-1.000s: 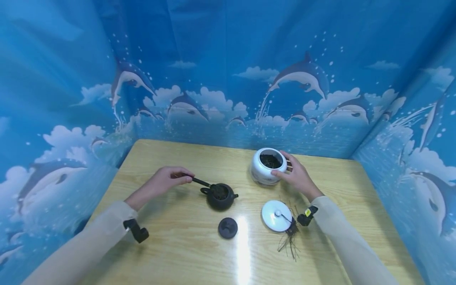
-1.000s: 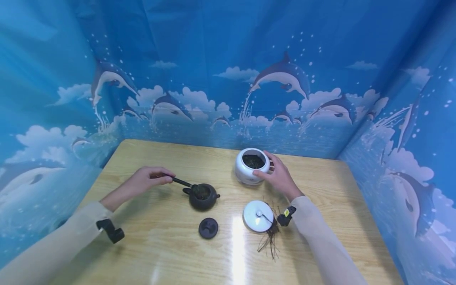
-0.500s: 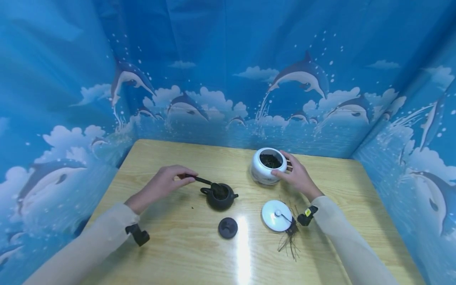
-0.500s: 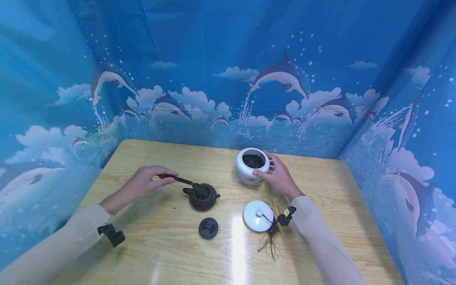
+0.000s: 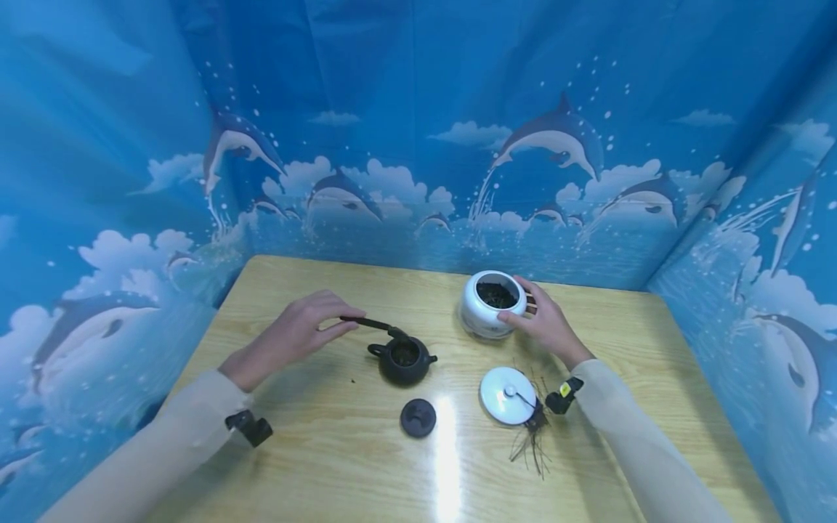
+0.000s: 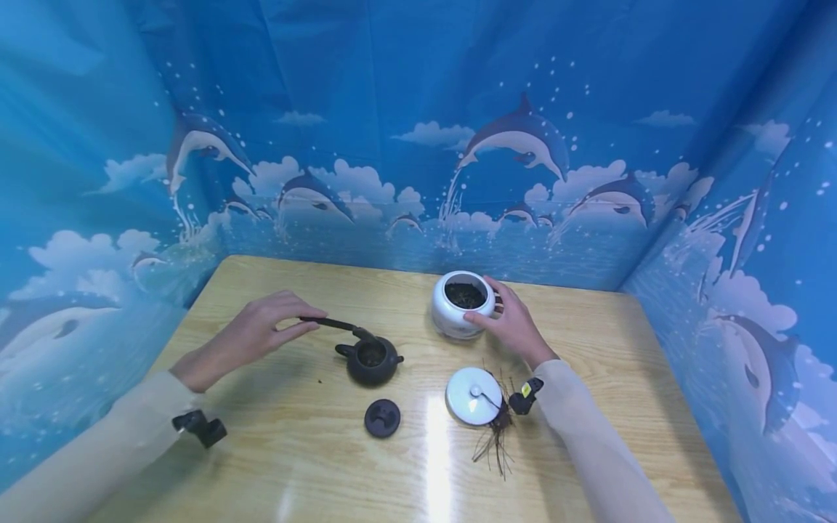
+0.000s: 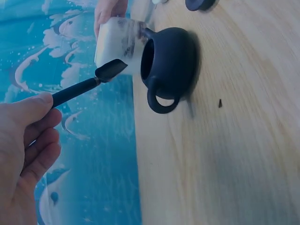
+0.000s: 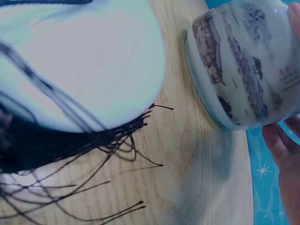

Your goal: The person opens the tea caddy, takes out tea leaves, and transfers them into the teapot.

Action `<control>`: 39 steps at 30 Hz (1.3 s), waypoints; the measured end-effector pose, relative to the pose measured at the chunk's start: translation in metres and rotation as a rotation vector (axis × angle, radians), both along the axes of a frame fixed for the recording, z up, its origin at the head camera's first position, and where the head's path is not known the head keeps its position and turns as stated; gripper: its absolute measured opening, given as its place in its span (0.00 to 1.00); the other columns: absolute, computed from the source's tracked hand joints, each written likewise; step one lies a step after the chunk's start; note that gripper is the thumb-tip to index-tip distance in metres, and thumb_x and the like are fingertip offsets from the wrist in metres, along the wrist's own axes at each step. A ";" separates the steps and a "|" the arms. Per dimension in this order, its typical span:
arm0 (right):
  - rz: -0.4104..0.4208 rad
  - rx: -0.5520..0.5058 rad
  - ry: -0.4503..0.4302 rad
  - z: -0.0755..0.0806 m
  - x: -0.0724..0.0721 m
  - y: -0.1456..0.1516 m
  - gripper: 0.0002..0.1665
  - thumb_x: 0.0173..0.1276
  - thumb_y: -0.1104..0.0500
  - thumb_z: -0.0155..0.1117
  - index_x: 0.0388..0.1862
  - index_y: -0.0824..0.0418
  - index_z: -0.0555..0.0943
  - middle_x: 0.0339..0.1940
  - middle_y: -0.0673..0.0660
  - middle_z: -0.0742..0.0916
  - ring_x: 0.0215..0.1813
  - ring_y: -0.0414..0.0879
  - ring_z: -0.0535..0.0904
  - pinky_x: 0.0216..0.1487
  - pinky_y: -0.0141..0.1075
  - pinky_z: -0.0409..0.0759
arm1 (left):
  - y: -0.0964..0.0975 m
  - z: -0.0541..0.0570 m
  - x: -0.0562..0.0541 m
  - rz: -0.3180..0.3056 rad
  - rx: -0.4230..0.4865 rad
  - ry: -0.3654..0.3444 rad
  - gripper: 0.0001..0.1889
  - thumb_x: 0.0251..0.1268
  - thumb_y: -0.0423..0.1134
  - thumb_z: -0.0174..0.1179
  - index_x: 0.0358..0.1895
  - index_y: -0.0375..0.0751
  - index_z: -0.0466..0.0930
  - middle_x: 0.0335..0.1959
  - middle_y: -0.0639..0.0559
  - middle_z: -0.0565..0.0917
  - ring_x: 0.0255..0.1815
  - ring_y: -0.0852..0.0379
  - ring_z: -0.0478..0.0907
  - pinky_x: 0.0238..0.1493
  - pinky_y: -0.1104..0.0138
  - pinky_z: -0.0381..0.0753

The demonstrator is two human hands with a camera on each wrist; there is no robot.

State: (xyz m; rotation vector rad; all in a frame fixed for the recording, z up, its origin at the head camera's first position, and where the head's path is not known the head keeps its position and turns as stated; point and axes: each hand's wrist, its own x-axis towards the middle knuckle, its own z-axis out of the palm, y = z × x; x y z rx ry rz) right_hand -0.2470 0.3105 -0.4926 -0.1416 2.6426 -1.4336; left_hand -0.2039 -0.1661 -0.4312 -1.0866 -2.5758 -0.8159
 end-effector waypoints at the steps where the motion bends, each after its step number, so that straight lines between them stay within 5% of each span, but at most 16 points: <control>1: 0.001 0.000 0.000 0.000 0.000 0.000 0.64 0.70 0.34 0.77 0.93 0.50 0.52 0.90 0.64 0.62 0.85 0.67 0.65 0.82 0.64 0.69 | -0.001 -0.001 -0.001 0.004 0.003 -0.010 0.15 0.71 0.35 0.75 0.58 0.47 0.92 0.48 0.54 0.93 0.50 0.55 0.89 0.53 0.55 0.91; 4: 0.001 0.000 -0.001 0.000 0.000 0.000 0.63 0.71 0.35 0.77 0.93 0.50 0.52 0.90 0.64 0.62 0.85 0.67 0.65 0.82 0.64 0.69 | -0.007 -0.010 -0.001 0.038 0.019 -0.092 0.14 0.73 0.38 0.73 0.59 0.47 0.91 0.50 0.53 0.93 0.51 0.55 0.89 0.54 0.53 0.91; 14: 0.002 -0.015 0.006 0.000 0.001 0.000 0.63 0.71 0.37 0.78 0.93 0.49 0.51 0.90 0.64 0.61 0.86 0.67 0.64 0.84 0.63 0.67 | -0.024 -0.059 0.008 0.248 0.190 -0.522 0.21 0.79 0.55 0.66 0.64 0.47 0.89 0.61 0.51 0.91 0.61 0.48 0.88 0.63 0.46 0.88; 22: -0.004 0.008 0.000 0.004 0.003 -0.001 0.64 0.71 0.35 0.77 0.93 0.50 0.51 0.90 0.64 0.61 0.86 0.67 0.64 0.84 0.63 0.67 | -0.035 -0.068 0.000 0.362 0.362 -0.708 0.29 0.78 0.65 0.63 0.69 0.50 0.85 0.63 0.51 0.89 0.64 0.48 0.87 0.69 0.46 0.85; 32: -0.006 0.011 0.003 0.001 0.001 0.000 0.64 0.70 0.35 0.77 0.93 0.49 0.51 0.90 0.63 0.61 0.86 0.67 0.64 0.83 0.64 0.68 | -0.046 -0.068 -0.033 0.469 0.456 -0.637 0.33 0.78 0.66 0.62 0.72 0.47 0.83 0.66 0.46 0.87 0.70 0.44 0.82 0.72 0.42 0.80; 39: -0.010 0.015 0.007 -0.002 -0.001 0.000 0.64 0.70 0.34 0.78 0.93 0.48 0.52 0.91 0.63 0.61 0.85 0.67 0.65 0.82 0.63 0.69 | -0.054 -0.075 -0.050 0.512 0.434 -0.577 0.28 0.82 0.60 0.62 0.71 0.45 0.83 0.66 0.46 0.87 0.68 0.45 0.82 0.68 0.46 0.82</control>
